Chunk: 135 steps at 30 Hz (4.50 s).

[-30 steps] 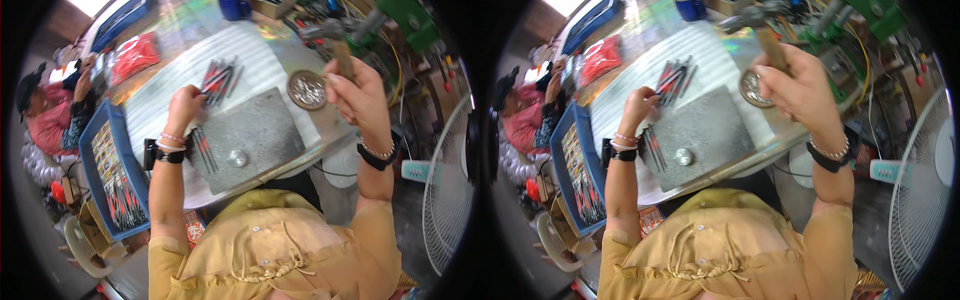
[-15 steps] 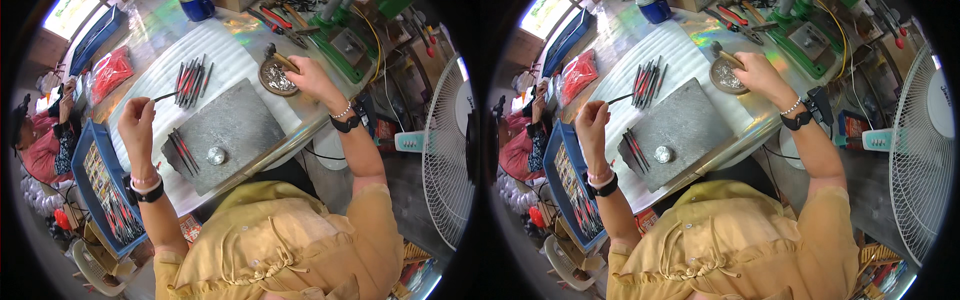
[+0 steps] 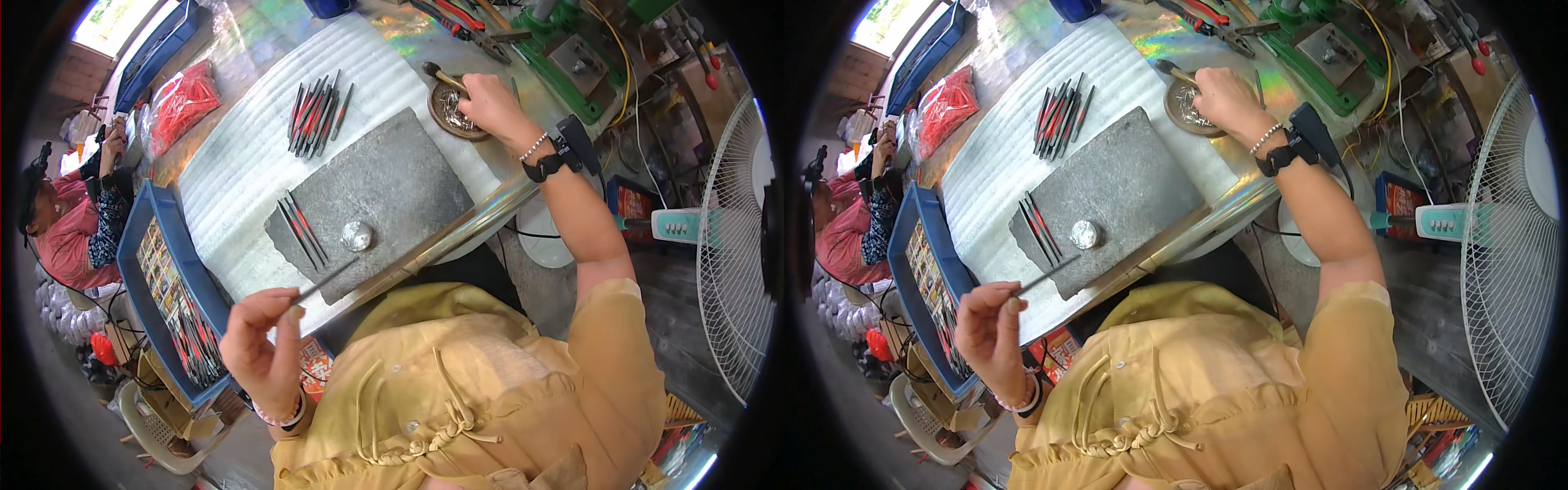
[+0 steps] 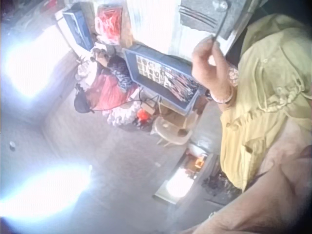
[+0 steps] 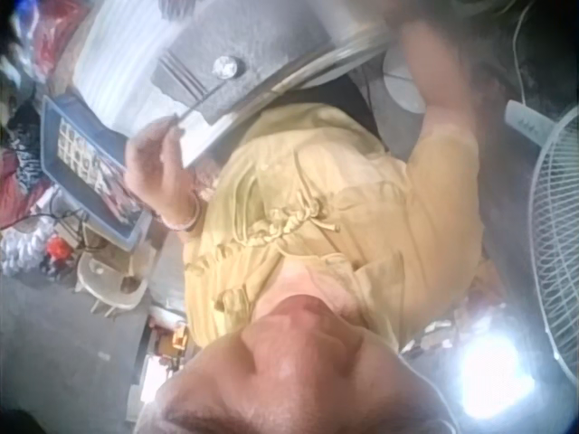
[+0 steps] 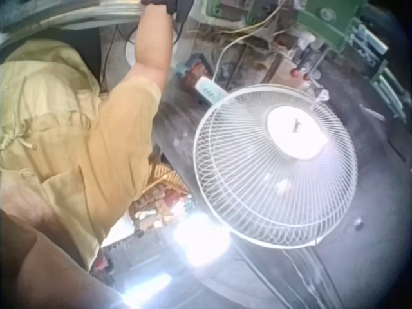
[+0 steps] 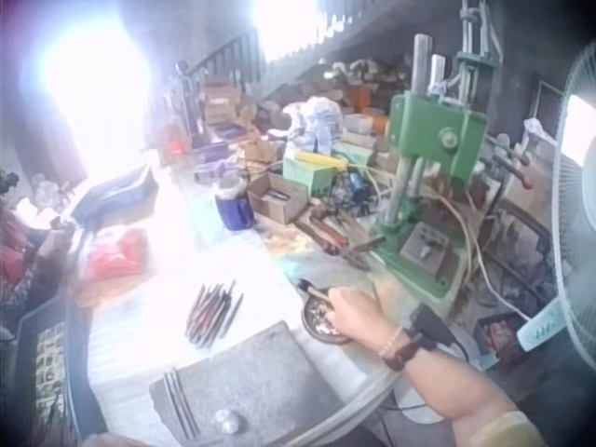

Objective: The person inserts small metal discs into the ends of red and black rods, then uses a hammer to secure them. They repeatedly pick up rods, insert discs, hammer them, and place the finished rods into a blue tray.

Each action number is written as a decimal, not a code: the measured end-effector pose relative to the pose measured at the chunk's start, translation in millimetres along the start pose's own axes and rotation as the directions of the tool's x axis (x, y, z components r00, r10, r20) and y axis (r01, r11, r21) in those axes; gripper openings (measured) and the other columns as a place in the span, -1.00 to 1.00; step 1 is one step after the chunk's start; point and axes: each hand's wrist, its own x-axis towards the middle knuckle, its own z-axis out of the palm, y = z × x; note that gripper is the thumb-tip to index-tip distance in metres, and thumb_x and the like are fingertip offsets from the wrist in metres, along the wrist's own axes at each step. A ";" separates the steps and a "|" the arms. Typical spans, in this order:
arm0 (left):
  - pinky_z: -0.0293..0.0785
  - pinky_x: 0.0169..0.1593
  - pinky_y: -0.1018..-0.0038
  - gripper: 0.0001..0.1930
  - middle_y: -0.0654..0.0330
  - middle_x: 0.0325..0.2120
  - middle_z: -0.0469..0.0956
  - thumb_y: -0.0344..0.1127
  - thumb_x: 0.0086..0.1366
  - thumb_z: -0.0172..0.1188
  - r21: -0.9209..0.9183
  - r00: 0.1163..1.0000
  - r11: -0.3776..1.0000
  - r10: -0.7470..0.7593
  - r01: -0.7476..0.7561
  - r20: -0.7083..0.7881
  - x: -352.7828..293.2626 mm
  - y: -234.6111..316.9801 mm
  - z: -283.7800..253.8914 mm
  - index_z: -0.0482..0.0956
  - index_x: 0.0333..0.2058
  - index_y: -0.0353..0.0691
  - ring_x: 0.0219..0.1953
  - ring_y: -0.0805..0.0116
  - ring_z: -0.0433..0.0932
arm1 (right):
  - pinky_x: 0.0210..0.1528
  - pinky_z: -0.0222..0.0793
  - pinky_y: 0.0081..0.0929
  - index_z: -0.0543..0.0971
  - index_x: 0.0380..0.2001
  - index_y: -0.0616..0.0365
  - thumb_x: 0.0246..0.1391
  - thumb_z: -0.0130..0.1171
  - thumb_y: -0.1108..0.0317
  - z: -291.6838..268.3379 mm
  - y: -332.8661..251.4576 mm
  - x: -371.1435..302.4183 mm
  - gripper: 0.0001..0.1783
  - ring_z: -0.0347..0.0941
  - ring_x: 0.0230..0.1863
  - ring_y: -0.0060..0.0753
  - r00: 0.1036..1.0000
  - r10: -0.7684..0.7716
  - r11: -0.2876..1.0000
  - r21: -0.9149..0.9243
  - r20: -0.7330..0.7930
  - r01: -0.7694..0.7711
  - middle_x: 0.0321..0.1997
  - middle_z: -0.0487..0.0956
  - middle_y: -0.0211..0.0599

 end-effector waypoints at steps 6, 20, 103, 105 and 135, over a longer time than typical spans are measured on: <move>0.51 -0.36 0.54 -0.81 0.03 -0.41 0.58 -0.73 0.02 0.15 0.325 0.968 0.917 0.182 -0.231 0.174 -8.9 -16.8 6.8 0.47 -0.37 -0.38 -0.45 0.30 0.60 | -0.20 0.39 -0.02 0.50 -0.49 0.37 -0.13 0.07 0.33 -1.9 3.0 3.5 -0.75 0.48 -0.27 0.25 0.998 0.057 0.994 0.090 -0.002 -0.056 -0.42 0.53 0.20; 0.54 -0.31 0.55 -0.80 0.05 -0.34 0.50 -0.74 0.12 0.09 0.139 0.964 0.978 0.117 -0.153 0.238 -6.2 -41.0 26.1 0.46 -0.27 -0.41 -0.39 0.37 0.57 | -0.52 0.25 -0.41 0.44 -0.44 0.30 0.07 0.08 0.33 -41.7 -6.2 -32.2 -0.79 0.30 -0.61 -0.47 0.963 0.263 0.781 0.599 -0.063 -0.175 -0.66 0.39 -0.31; 0.56 -0.37 0.54 -0.82 0.07 -0.24 0.58 -0.33 0.35 0.12 -0.852 0.833 -0.107 -0.179 0.513 0.524 -18.3 -73.3 40.5 0.44 -0.11 -0.19 -0.43 0.44 0.56 | -0.44 0.28 -0.66 0.50 -0.45 0.24 0.12 0.17 0.42 -45.7 -216.7 -138.2 -0.87 0.38 -0.47 -0.66 0.956 -0.166 0.429 0.890 0.243 -0.152 -0.43 0.52 -0.38; 0.55 -0.38 0.55 -0.82 0.08 -0.24 0.58 -0.32 0.35 0.12 -0.852 0.833 -0.117 -0.177 0.511 0.524 -18.5 -72.2 40.9 0.45 -0.12 -0.18 -0.44 0.45 0.55 | -0.40 0.30 -0.62 0.50 -0.44 0.24 0.11 0.18 0.43 -46.0 -217.8 -137.8 -0.88 0.40 -0.45 -0.62 0.967 -0.168 0.459 0.884 0.191 -0.095 -0.45 0.52 -0.39; 0.46 -0.45 0.62 -0.90 0.04 -0.31 0.56 -0.36 0.37 0.07 -0.780 0.925 0.501 -0.253 0.375 0.282 10.4 -61.3 33.0 0.39 -0.20 -0.20 -0.53 0.47 0.51 | -0.34 0.33 -0.68 0.51 -0.23 0.31 0.07 0.22 0.45 -10.2 -161.1 -118.2 -0.79 0.39 -0.41 -0.72 0.954 0.084 0.631 0.726 0.289 -0.275 -0.45 0.53 -0.46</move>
